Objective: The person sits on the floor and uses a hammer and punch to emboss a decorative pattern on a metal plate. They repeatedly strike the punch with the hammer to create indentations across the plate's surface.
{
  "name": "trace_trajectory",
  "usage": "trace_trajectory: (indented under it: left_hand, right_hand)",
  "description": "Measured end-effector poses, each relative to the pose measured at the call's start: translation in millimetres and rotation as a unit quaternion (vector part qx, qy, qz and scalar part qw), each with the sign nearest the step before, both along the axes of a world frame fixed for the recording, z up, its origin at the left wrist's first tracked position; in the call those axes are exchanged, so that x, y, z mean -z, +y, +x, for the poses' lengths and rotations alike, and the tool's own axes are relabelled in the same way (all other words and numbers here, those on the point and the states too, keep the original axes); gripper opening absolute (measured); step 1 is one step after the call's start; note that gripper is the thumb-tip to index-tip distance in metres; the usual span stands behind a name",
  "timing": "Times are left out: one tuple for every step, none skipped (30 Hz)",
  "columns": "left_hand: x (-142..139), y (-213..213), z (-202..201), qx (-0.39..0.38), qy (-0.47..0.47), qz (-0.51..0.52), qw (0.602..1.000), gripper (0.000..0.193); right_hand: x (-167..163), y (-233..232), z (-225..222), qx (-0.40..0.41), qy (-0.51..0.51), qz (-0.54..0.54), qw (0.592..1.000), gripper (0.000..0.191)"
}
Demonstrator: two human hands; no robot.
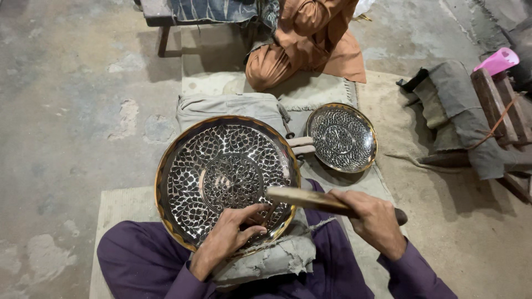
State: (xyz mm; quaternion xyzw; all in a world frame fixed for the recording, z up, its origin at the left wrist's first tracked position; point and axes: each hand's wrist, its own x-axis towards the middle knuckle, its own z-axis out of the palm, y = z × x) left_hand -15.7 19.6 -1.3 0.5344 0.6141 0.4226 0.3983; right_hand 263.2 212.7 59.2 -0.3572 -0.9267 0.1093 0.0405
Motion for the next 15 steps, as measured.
trace_trajectory:
  left_hand:
    - [0.3, -0.1, 0.4, 0.002, -0.007, -0.001, 1.000, 0.052]
    - [0.8, 0.3, 0.6, 0.003, -0.014, -0.002, 1.000, 0.052]
    - [1.0, 0.6, 0.4, 0.005, -0.020, -0.002, 1.000, 0.052]
    - [1.3, -0.1, 0.9, 0.004, -0.012, -0.002, 1.000, 0.052]
    - [1.5, -0.5, 1.0, 0.005, -0.003, 0.000, 1.000, 0.053]
    - [1.6, 0.2, 0.3, 0.005, 0.008, 0.002, 1.000, 0.054]
    - [1.5, 0.0, -0.1, 0.007, 0.002, 0.007, 1.000, 0.053]
    - [1.7, -0.2, -0.1, 0.009, -0.005, 0.011, 1.000, 0.053]
    - [1.6, -0.1, 0.0, 0.009, -0.011, 0.017, 1.000, 0.052]
    - [1.7, 0.4, -0.3, 0.011, -0.012, 0.007, 1.000, 0.052]
    - [1.7, 1.1, -0.4, 0.012, -0.013, -0.003, 1.000, 0.052]
    - [1.8, 0.7, 0.0, 0.015, -0.014, -0.014, 1.000, 0.052]
    - [1.8, 0.7, -0.2, 0.015, -0.010, -0.011, 1.000, 0.052]
    - [1.8, 0.5, -0.3, 0.015, -0.005, -0.009, 1.000, 0.052]
    - [1.6, -1.0, -0.3, 0.016, -0.001, -0.009, 1.000, 0.052]
  right_hand:
    - [1.5, 0.3, 0.2, 0.000, 0.066, -0.059, 0.996, 0.047]
    - [2.7, 0.4, 0.6, 0.000, 0.132, -0.118, 0.984, 0.052]
    - [4.0, 0.3, 0.7, 0.001, 0.197, -0.176, 0.964, 0.057]
    - [4.3, 0.6, 2.0, -0.004, 0.121, -0.128, 0.984, 0.056]
    - [4.5, 0.8, 3.4, -0.008, 0.044, -0.078, 0.996, 0.056]
    - [5.1, 1.2, 4.2, -0.012, -0.032, -0.025, 0.999, 0.057]
    - [5.8, 0.9, 5.4, 0.011, -0.003, -0.035, 0.999, 0.054]
    - [7.1, 0.5, 6.1, 0.033, 0.025, -0.045, 0.998, 0.052]
    - [7.9, 0.5, 7.1, 0.055, 0.053, -0.054, 0.996, 0.051]
    - [9.6, 0.5, 6.9, 0.016, 0.111, -0.099, 0.989, 0.055]
    - [11.4, 0.6, 6.2, -0.023, 0.168, -0.144, 0.975, 0.060]
    - [12.3, -0.3, 6.8, -0.060, 0.223, -0.189, 0.954, 0.064]
    - [12.8, -1.2, 7.2, -0.034, 0.154, -0.124, 0.980, 0.058]
    - [12.5, -2.6, 8.0, -0.008, 0.082, -0.057, 0.995, 0.052]
    - [11.7, -4.9, 9.1, 0.020, 0.009, 0.007, 1.000, 0.049]
